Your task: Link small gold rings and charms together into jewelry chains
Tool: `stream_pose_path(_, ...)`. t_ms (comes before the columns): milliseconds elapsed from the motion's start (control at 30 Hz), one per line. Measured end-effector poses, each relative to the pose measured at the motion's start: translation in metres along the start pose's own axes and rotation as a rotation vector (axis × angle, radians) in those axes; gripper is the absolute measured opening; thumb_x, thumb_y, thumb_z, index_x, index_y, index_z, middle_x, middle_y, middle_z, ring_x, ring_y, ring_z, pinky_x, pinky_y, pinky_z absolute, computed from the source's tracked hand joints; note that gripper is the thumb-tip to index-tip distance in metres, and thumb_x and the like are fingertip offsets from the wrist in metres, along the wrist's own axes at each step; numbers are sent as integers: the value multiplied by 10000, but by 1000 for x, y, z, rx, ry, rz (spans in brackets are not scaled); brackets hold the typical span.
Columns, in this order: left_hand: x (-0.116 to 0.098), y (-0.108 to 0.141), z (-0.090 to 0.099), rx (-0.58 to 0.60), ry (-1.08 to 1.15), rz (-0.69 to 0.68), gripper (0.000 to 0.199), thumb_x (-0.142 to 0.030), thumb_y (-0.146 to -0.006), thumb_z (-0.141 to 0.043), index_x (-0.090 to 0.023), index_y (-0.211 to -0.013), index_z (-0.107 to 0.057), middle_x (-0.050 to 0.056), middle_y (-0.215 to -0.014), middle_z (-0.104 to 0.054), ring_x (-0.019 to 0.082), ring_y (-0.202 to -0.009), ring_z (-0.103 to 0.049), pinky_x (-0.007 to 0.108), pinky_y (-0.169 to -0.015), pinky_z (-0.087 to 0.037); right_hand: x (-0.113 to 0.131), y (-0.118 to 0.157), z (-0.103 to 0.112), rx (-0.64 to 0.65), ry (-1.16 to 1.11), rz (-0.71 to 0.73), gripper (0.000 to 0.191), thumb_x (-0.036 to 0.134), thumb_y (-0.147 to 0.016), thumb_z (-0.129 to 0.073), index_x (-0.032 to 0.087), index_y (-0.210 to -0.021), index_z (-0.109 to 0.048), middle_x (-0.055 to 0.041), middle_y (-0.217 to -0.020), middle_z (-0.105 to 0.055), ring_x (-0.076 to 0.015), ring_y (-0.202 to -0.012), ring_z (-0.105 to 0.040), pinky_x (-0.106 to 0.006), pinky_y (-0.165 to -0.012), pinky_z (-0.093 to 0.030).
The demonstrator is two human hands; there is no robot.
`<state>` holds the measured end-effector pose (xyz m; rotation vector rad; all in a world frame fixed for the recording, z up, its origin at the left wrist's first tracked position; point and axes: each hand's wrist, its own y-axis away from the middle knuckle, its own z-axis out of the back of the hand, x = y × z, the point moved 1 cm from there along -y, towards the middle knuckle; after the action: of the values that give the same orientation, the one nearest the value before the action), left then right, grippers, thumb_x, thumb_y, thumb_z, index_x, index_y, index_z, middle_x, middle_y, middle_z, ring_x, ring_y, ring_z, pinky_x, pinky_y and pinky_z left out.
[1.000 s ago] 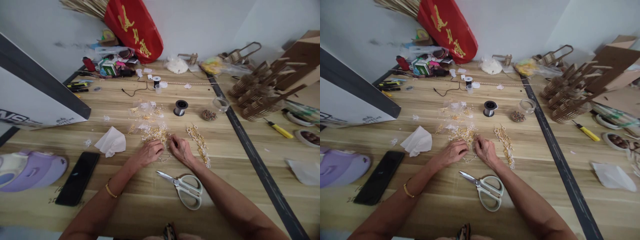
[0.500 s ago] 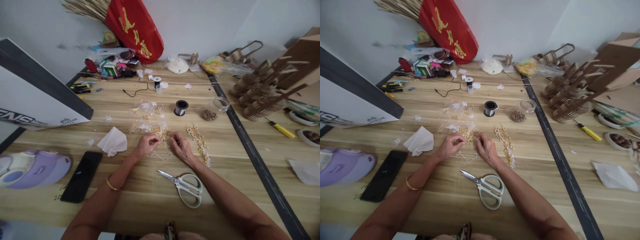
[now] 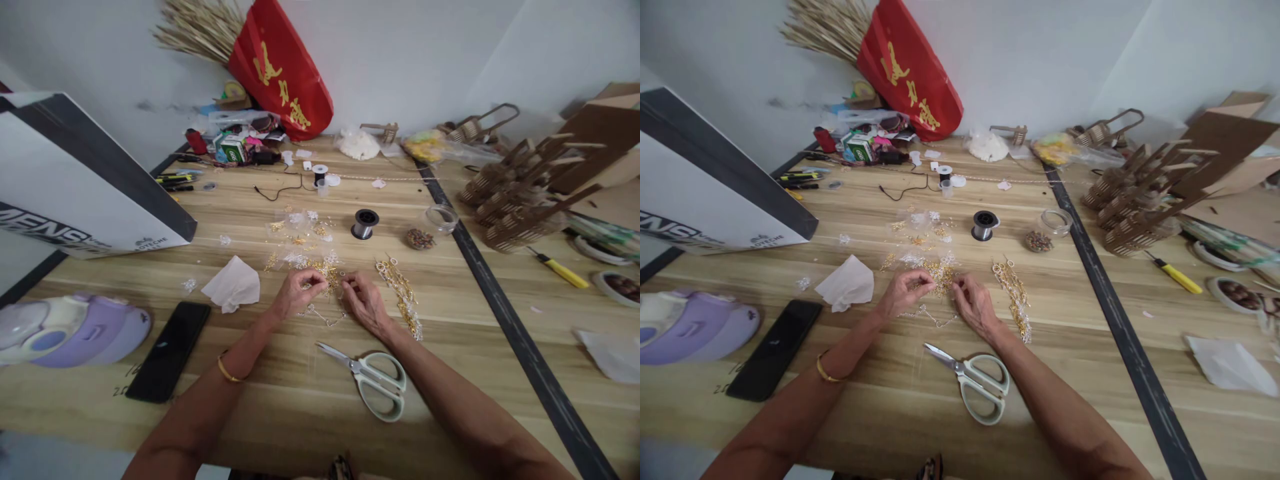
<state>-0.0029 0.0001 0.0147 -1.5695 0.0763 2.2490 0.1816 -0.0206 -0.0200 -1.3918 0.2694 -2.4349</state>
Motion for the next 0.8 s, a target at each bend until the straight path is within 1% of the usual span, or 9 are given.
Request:
stream_pose_path(67,-1,0,-1,4,30,8,142,-260,-762,-600,-130,-708,-620,33,-707,-622,131,-692,-553,237,-672,-448,0,0,-1,6,-34,18,174,309,-884,-428,179,-928,-535,-43,-820,-604,-127,-626,-558,-241,-585,-463)
stream_pose_path(133,-1,0,-2,13,56,9,125,-245,-753,-607,-130,-707,-621,33,-708,-625,130,-693,-558,235,-672,-450,1,0,-2,7,-66,56,159,283,-871,-449,183,-958,-538,-59,-889,-612,-140,-701,-582,-262,-653,-489)
stream_pose_path(233,-1,1,-2,28,83,18,112,-233,-749,-609,-130,-705,-620,31,-710,-623,129,-698,-558,233,-680,-448,2,0,-1,14,-131,87,165,264,-849,-482,180,-972,-554,-77,-947,-612,-169,-839,-592,-305,-765,-495)
stream_pose_path(333,-2,1,-1,26,126,37,112,-236,-753,-606,-130,-715,-617,30,-718,-620,130,-708,-557,237,-696,-449,4,-2,1,50,-248,-15,182,296,-837,-506,177,-965,-557,-80,-944,-613,-186,-892,-589,-327,-809,-489)
stream_pose_path(433,-3,1,0,31,180,61,129,-254,-753,-610,-131,-717,-614,24,-711,-609,126,-698,-551,235,-689,-446,6,-4,2,94,-402,-140,213,333,-829,-522,177,-973,-549,-73,-931,-619,-186,-871,-592,-324,-799,-487)
stream_pose_path(500,-4,1,0,40,218,72,146,-272,-746,-620,-130,-710,-614,20,-701,-603,123,-685,-546,232,-675,-441,4,-6,2,99,-490,-174,217,341,-825,-529,179,-967,-553,-63,-914,-622,-185,-866,-588,-326,-813,-476)
stream_pose_path(600,-4,0,0,59,258,57,172,-291,-734,-638,-125,-697,-613,26,-692,-600,122,-674,-540,233,-657,-435,-3,-11,0,53,-656,-221,202,340,-819,-526,180,-940,-554,-62,-893,-619,-184,-845,-589,-339,-827,-468)
stream_pose_path(700,-2,0,0,71,268,34,182,-297,-732,-645,-121,-698,-612,38,-707,-607,126,-684,-544,235,-657,-439,-10,-17,1,-7,-828,-312,201,347,-810,-513,185,-926,-543,-75,-896,-616,-188,-824,-597,-349,-789,-485)
stream_pose_path(800,2,0,-1,55,226,18,168,-281,-737,-641,-119,-705,-614,37,-710,-615,129,-694,-552,236,-668,-443,-12,-19,3,-73,-905,-351,194,352,-796,-542,198,-912,-557,-47,-828,-600,-165,-759,-584,-314,-730,-486)
